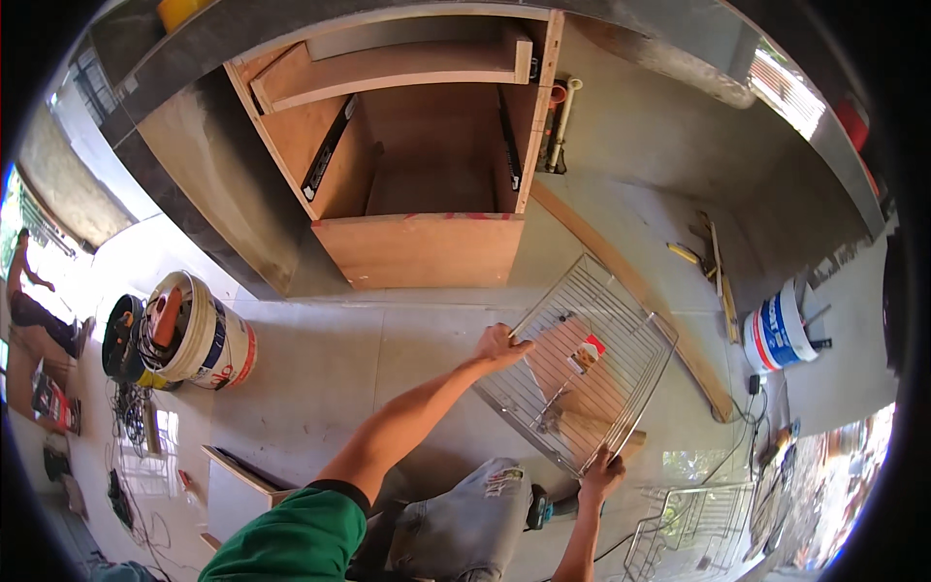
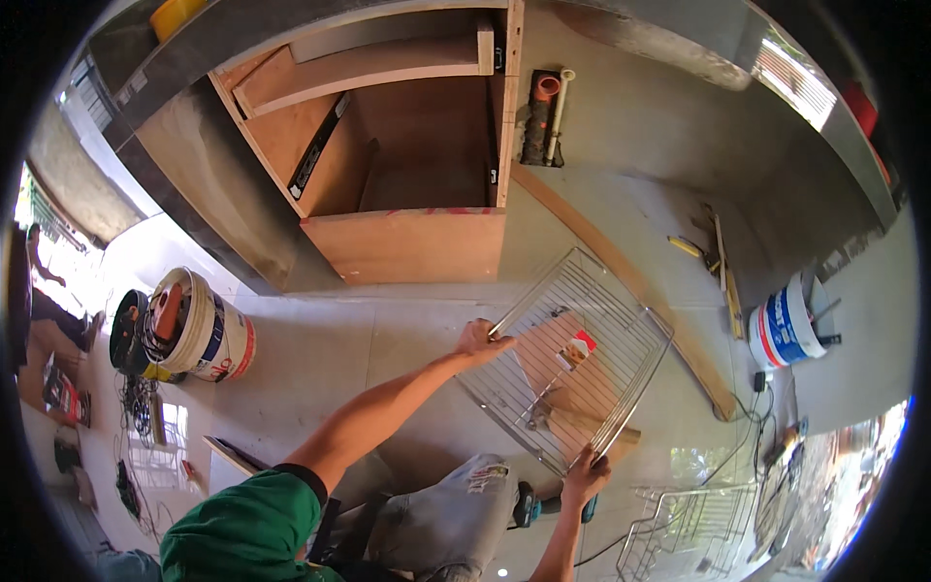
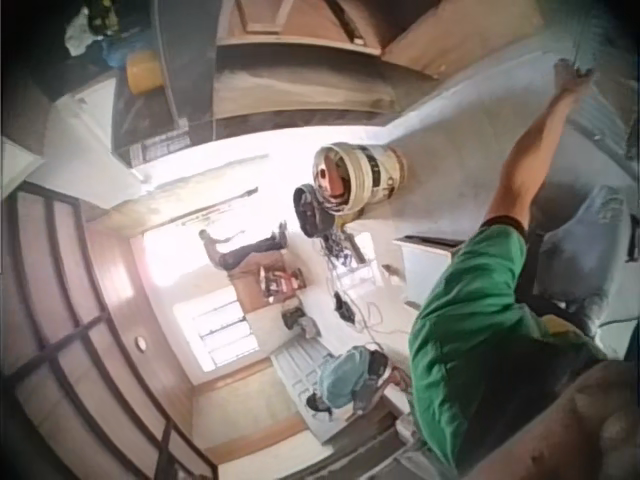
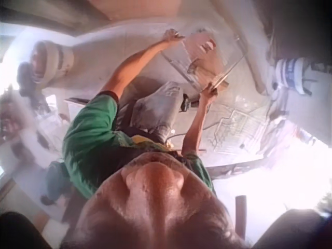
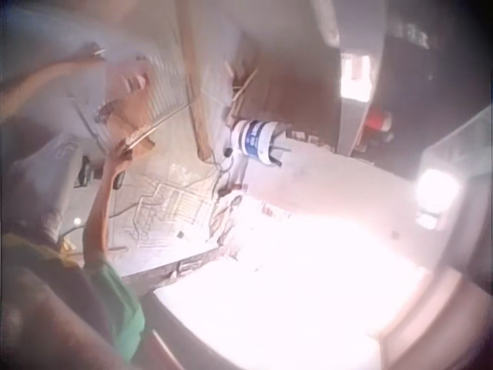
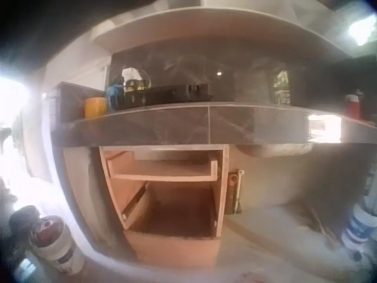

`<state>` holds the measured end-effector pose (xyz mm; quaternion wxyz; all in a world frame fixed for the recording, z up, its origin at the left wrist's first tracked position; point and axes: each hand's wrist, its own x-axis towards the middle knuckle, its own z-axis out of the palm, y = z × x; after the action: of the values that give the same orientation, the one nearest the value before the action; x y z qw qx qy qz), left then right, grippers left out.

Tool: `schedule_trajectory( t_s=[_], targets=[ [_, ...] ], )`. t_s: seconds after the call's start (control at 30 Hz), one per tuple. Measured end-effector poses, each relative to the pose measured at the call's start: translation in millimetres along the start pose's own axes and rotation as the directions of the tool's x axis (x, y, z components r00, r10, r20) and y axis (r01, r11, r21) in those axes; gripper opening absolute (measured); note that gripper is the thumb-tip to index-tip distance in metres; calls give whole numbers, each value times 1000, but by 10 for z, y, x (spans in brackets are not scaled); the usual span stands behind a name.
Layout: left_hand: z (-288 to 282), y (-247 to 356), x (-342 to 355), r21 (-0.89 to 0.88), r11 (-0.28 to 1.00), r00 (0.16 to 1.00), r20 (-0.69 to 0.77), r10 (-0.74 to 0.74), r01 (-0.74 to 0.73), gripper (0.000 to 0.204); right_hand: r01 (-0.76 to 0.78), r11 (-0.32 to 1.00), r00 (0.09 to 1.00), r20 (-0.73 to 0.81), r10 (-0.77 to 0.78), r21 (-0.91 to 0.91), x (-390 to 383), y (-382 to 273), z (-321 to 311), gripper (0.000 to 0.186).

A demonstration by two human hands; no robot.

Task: The person installs a wooden drawer into a kitchen cabinet by fitting it onto the drawer slides, places a metal wire basket inside the drawer, and aligns wooden panels against the drawer front.

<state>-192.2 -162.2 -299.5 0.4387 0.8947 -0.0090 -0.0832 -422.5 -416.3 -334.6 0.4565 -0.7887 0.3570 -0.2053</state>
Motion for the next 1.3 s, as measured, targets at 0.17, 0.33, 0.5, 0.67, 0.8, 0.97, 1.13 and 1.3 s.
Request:
schedule_trajectory(
  t_s=[0.17,0.33,0.5,0.67,0.8,0.97,1.13,1.3],
  targets=[
    [343,45,395,-74,997,990,143,-5,15,50,10,997,1000,-3,-10,-81,433,345,102,45],
    [352,-122,519,-52,998,978,203,-35,47,54,-130,991,991,33,131,-34,520,490,349,50],
    [227,-357,393,55,975,975,67,212,-216,53,-22,978,1000,10,25,-205,673,811,265,49],
    [-864,-727,189,-435,877,953,-293,75,-203,27,181,770,979,184,-84,-611,940,599,-29,64],
    [-2609,-772,225,162,980,452,-870,198,-118,53,388,896,921,68,-383,-215,887,-1019,321,67],
    [-3724,-790,522,233,944,140,-969,205,233,84,471,839,799,271,-537,272,669,-3041,1885,94],
    [-3796,-1105,882,297,937,432,-881,194,186,57,557,830,818,156,-553,21,1087,-3878,2745,79],
    [-3780,-1044,564,353,925,501,-832,240,143,39,630,775,768,103,-632,52,1174,-3820,2965,49]
  ],
)
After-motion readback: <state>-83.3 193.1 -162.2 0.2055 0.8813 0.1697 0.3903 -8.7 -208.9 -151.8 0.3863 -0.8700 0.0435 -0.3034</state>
